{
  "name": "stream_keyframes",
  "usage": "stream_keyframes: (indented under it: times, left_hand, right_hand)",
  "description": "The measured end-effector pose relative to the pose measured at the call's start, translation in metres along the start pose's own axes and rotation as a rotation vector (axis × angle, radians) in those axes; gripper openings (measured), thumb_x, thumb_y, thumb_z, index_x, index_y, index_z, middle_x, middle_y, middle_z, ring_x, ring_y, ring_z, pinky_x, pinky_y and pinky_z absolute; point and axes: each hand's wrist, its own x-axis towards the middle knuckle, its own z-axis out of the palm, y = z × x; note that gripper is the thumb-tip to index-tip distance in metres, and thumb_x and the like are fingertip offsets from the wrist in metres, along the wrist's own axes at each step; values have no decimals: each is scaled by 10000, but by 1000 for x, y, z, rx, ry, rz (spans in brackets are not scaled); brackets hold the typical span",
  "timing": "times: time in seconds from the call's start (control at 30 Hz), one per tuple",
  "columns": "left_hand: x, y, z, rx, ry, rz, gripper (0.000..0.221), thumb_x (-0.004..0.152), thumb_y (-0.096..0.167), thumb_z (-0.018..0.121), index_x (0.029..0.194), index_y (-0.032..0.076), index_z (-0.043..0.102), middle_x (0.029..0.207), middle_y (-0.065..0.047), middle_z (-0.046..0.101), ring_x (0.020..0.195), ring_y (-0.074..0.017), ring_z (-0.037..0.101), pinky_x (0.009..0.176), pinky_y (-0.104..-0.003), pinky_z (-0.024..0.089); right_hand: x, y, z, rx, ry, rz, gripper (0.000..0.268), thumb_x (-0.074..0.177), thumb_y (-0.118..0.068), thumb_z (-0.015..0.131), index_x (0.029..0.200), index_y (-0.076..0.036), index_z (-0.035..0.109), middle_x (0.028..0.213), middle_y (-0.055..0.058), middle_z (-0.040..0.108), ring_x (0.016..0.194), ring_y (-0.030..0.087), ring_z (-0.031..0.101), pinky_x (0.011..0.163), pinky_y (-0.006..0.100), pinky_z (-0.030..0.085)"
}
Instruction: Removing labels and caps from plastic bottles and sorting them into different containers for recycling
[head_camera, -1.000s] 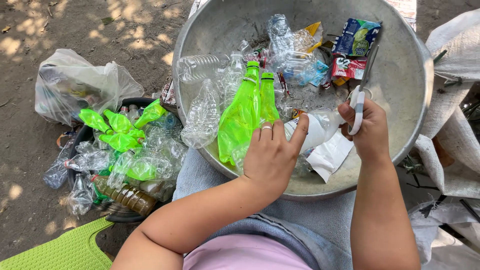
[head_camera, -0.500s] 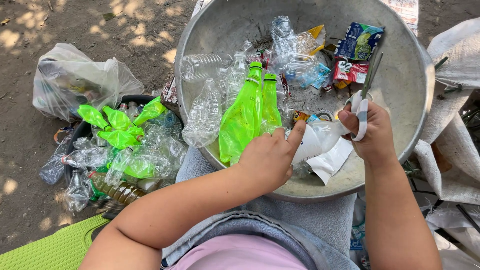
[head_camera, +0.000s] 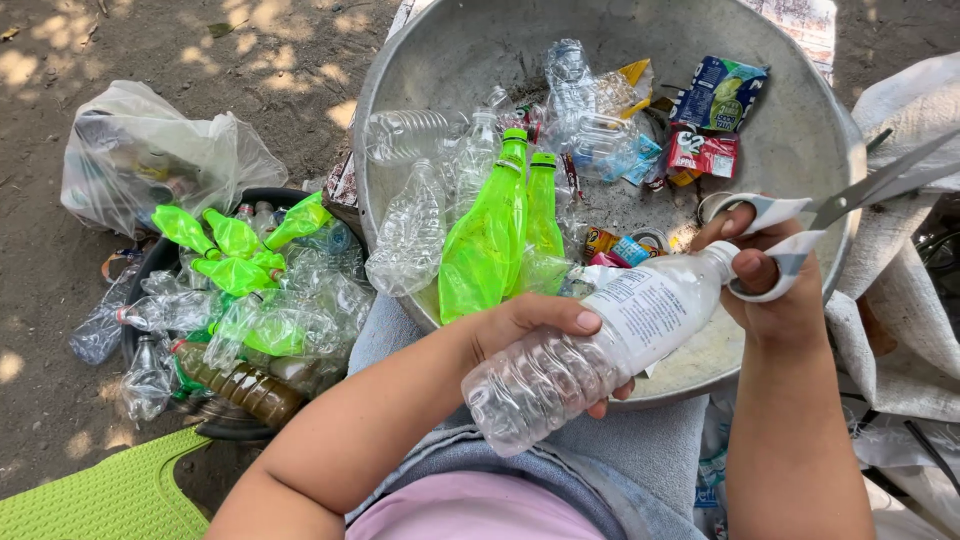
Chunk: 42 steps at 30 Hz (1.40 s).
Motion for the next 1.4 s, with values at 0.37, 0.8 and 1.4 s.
stream_keyframes:
  times: [0.37,0.8,1.4]
  left_hand:
    - [16,-40,-58,-212,-418,-4,873,870,344,685,1566,-41,324,1098,-335,566,926,-368,622,742,-377,607]
    - [6,-37,43,2219,1067,352,984,646,421,784,1529,180,423,945,-128,622,658,-350,654,580,-457,552]
    - [31,-38,-24,486,260,424,769,747,64,732,1464,22,458,1259,-168,643,1070,-248,643,938,-357,521]
  right_hand:
    - [-2,-13,2,-207,-218,-163,521,724,-250,930,1120,-126,614,997,59,734,986,199,736,892,332,575]
    - [-15,-29,-3,-574,243,273,269,826,112,630,1075,12,642,973,138,690,716,146,611,661,259,516]
    - [-15,25,49,-119,440,-259,299,881,-23,801,1058,-167,609,1154,13,659,1062,103,642,1022,225,501]
